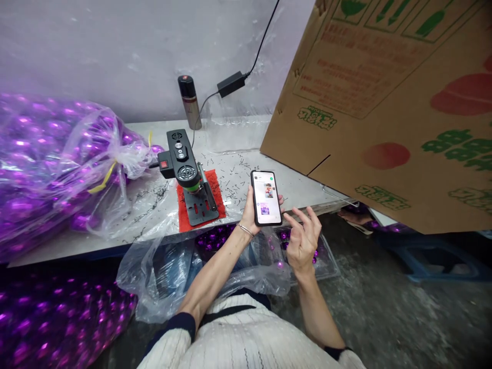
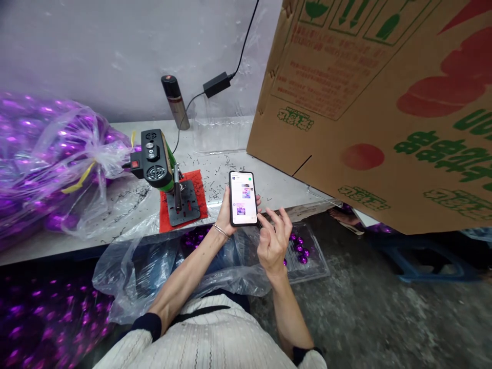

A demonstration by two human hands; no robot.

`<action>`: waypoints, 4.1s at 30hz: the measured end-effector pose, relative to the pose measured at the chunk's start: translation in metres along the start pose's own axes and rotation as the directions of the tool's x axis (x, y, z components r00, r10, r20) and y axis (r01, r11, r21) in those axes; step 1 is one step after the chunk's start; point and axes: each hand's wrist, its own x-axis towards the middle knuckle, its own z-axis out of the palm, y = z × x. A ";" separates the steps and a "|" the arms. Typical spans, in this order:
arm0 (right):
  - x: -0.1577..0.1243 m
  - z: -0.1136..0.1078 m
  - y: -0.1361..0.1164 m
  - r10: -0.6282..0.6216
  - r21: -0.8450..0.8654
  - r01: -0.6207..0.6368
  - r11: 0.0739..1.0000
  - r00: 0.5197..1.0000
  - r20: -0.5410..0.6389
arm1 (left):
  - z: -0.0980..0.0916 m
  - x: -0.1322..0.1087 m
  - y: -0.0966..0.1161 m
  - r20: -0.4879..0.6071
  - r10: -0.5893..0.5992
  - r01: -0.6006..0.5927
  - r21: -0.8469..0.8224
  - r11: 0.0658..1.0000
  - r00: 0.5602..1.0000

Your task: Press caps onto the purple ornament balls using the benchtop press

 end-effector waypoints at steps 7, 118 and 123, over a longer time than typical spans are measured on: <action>0.002 0.001 -0.001 -0.030 -0.010 0.030 0.999 0.999 0.041 | 0.000 0.001 0.002 -0.019 0.002 -0.002 -0.008 1.000 1.000; 0.029 0.001 0.004 -0.223 0.046 0.218 0.975 0.963 0.155 | -0.015 -0.011 0.000 0.110 -0.118 0.118 0.015 0.993 0.987; 0.028 0.002 0.004 -0.221 0.048 0.216 0.975 0.964 0.151 | -0.018 -0.009 -0.001 0.113 -0.127 0.129 -0.007 0.992 0.985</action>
